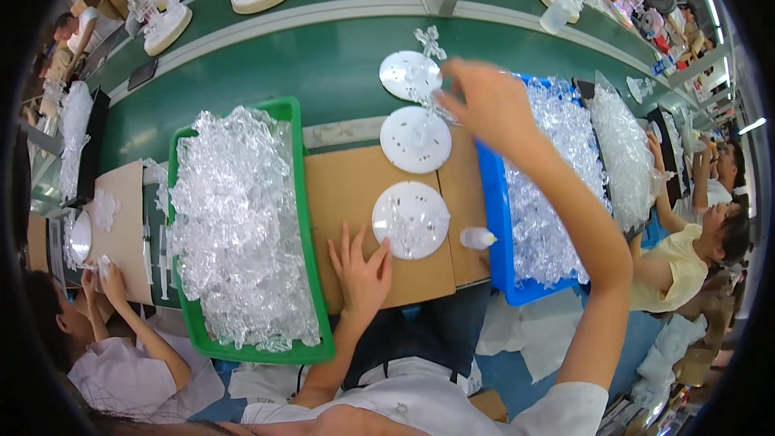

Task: Assembling decorative lighting fixtures by gluing plastic crystals onto circular base plates.

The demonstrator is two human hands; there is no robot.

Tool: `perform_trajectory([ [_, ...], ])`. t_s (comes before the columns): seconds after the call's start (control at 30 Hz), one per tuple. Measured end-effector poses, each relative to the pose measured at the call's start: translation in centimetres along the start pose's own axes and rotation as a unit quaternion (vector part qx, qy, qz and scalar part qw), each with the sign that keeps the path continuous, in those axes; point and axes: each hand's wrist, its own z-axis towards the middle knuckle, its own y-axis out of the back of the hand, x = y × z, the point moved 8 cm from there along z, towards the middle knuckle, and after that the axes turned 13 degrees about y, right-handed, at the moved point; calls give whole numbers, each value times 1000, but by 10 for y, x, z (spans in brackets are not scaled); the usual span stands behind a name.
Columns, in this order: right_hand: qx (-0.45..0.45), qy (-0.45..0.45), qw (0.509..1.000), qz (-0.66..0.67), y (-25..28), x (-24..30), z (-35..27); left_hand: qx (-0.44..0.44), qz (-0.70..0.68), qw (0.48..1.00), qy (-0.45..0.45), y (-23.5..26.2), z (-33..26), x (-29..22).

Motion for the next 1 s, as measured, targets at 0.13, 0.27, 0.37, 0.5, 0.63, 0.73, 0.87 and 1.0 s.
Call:
perform_trajectory([
  [0.13, 23, -102, 989, -109, -56, -108, 90, -1, -30, 999, 10, -5, -7, -1],
  [0.27, 81, -153, 984, -34, -117, -176, 118, 0, -46, 999, -4, -13, -5, -2],
  [0.37, 50, -64, 997, 17, -103, -170, 134, 17, -43, 999, -7, -16, -5, -3],
  [0.5, -29, 92, 988, 119, -49, -79, 147, 21, -56, 998, -2, -12, -3, 1],
  [0.63, 50, 331, 934, 124, -56, 47, 132, 13, -58, 998, -12, -11, -3, 0],
  [0.73, 107, 363, 910, 168, -81, 90, 109, 23, -51, 998, -26, -12, -4, -4],
  [0.87, 156, 369, 906, 136, -117, 116, 82, 20, -52, 998, -43, -13, -11, -5],
  [1.0, 154, 308, 920, 189, -101, 112, 77, 23, -56, 997, -56, -14, -18, -7],
])
